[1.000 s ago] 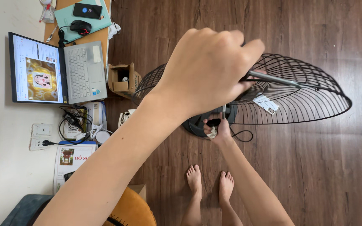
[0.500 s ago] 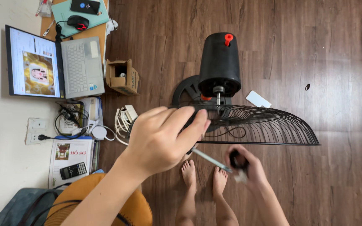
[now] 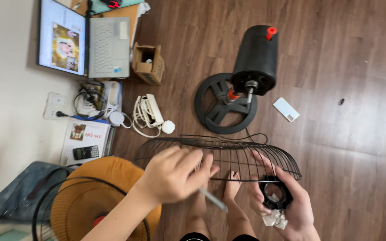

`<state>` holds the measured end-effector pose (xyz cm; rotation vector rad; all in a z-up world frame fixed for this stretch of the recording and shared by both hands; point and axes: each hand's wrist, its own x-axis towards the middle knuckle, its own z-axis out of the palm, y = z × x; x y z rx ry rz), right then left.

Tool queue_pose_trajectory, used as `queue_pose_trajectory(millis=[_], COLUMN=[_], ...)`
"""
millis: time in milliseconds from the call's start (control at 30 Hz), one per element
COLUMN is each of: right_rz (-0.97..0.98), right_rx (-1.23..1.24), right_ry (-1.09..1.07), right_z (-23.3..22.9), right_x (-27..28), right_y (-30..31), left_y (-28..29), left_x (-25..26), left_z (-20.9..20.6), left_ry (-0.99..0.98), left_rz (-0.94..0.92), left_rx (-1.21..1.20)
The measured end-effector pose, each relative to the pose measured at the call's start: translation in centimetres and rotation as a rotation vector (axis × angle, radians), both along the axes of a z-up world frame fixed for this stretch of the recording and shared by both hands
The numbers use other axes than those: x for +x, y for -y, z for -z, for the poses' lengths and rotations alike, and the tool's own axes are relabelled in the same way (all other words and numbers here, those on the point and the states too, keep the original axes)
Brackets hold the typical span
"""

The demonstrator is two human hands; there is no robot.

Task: The person uses a screwdriver to tighten screws on the motor housing of a standing electric fan. They then attach the front wire cage and secure it with a red plastic cap.

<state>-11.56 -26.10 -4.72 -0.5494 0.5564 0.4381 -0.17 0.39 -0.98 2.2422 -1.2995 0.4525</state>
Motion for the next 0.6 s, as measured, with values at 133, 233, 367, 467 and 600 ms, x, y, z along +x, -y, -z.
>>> queue_pose_trajectory(millis=[133,233,367,467,600], right_rz=[-0.032,-0.051,-0.258,-0.363,-0.310], right_rx=[-0.027,0.045,-0.108,-0.113,0.072], right_ry=[0.041,0.062,0.123,0.164,0.163], right_z=[2.1,4.5,7.2,8.2,8.6], right_x=[-1.3,-2.2,-4.4,-5.8,-7.1], right_y=[-2.0,-2.3,-2.3,-0.4,3.7], left_y=[-4.1,-7.5,-5.9,-2.8,1.5], left_x=[-1.2,-4.0,-10.1,-14.6,-18.1], left_z=[2.3,4.8,11.7,16.1,18.6], left_ry=[-0.081,-0.464,-1.903,-2.037,-1.744], left_rz=[-0.285,-0.836,-1.172,-0.819,-1.123], left_rx=[0.071,-0.268,-1.330,-1.835,-2.046])
